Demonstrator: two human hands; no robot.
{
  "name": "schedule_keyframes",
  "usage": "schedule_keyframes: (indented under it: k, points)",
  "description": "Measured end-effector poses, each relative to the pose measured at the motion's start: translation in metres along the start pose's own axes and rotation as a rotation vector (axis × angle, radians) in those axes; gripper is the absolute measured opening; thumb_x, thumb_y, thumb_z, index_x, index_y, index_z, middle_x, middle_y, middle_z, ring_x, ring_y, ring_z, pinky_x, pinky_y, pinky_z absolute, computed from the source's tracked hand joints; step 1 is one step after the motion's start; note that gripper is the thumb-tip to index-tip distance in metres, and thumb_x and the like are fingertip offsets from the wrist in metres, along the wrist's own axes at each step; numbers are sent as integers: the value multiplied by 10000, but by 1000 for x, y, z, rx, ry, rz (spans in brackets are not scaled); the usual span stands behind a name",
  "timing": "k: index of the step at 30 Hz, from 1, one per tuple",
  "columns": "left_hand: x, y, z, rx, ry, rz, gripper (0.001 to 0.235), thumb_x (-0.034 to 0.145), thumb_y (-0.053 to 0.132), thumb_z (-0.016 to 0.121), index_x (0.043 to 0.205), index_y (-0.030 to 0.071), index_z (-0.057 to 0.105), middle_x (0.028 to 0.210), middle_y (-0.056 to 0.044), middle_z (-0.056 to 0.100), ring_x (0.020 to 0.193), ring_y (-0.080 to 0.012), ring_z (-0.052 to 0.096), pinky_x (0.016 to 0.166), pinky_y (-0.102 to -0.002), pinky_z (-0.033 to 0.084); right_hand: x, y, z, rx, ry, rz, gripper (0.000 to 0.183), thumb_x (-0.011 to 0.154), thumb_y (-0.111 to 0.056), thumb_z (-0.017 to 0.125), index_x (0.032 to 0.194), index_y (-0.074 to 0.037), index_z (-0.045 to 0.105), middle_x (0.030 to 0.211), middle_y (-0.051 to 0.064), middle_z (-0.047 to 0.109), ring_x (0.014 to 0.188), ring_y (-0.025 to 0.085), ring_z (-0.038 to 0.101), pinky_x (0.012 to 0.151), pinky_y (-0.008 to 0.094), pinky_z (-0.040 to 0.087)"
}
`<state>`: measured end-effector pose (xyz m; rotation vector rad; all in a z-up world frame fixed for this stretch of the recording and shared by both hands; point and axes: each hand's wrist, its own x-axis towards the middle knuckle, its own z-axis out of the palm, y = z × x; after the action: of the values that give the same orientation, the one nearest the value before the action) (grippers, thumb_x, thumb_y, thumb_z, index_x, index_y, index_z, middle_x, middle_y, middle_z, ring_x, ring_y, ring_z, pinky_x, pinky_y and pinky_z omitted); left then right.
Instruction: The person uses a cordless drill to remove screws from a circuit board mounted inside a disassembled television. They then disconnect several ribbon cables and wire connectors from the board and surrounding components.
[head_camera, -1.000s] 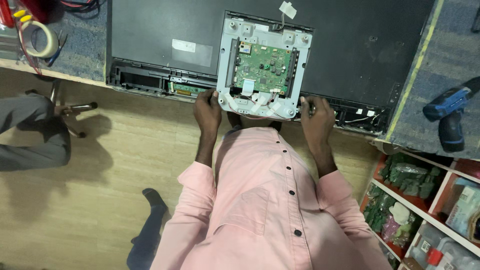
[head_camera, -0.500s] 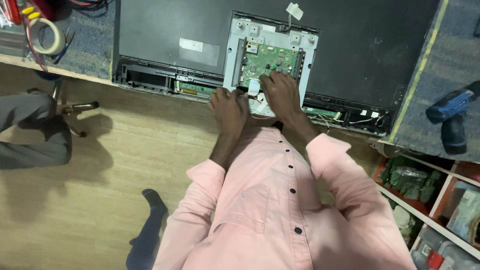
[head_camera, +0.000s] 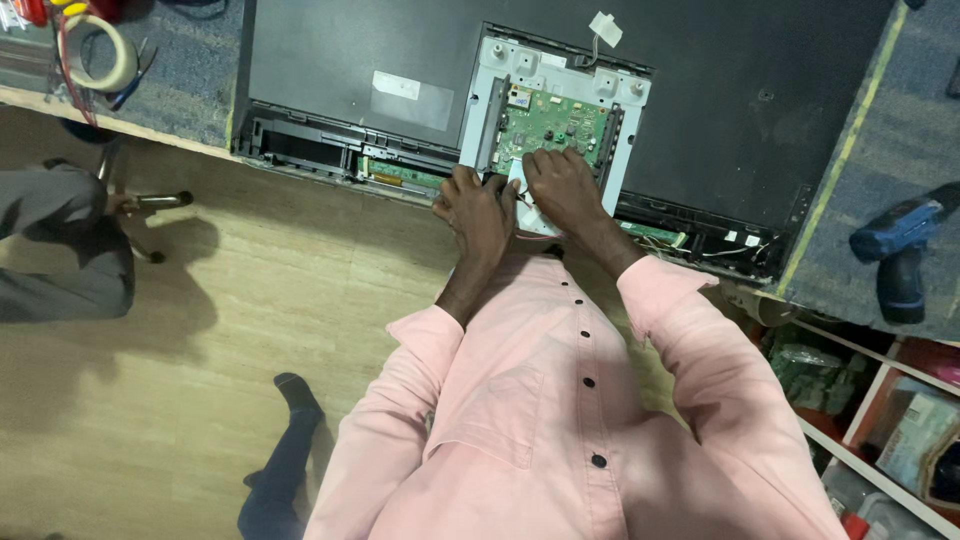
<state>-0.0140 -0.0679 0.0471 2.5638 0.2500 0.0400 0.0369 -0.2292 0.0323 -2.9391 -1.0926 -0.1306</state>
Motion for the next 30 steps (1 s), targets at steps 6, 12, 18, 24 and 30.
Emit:
schedule_keyframes:
  k: [6, 12, 18, 24, 30]
  points:
    - [2, -7, 3, -78, -1, -31, 279, 930, 440, 717, 951, 180, 815, 1095, -121, 447, 1064, -341, 418, 891, -540, 301, 4, -2, -16, 132, -4, 61, 284, 880, -26, 683, 1162, 3, 699, 999, 134, 723, 921, 269, 721, 850, 415, 557]
    - [5, -1, -1, -174, -31, -112, 267, 895, 397, 733, 928, 145, 817, 1106, -106, 439, 1085, -330, 390, 932, -527, 267, -1, -24, -49, 690, 101, 655, 147, 967, -102, 680, 1056, -29, 772, 950, 163, 754, 761, 288, 731, 686, 405, 565]
    - [13, 0, -4, -214, -106, -203, 301, 889, 409, 744, 912, 116, 811, 1107, -91, 443, 1105, -321, 380, 947, -523, 256, -16, -46, -37, 810, 10, 893, 189, 914, -185, 704, 1012, -61, 808, 920, 150, 789, 759, 256, 746, 726, 376, 570]
    - [13, 3, 1, -192, -85, -220, 331, 877, 440, 751, 860, 115, 810, 1082, -87, 451, 1093, -312, 386, 949, -533, 250, -20, -50, -4, 959, 69, 1036, 224, 910, -258, 751, 1004, -64, 810, 877, 116, 793, 754, 185, 748, 700, 328, 554]
    - [15, -5, 8, -166, -111, -199, 362, 878, 428, 768, 844, 69, 786, 1097, -87, 452, 1090, -309, 389, 922, -512, 264, -7, -62, 7, 996, 196, 1232, 271, 882, -299, 818, 892, -28, 813, 743, 76, 771, 627, 139, 688, 626, 321, 529]
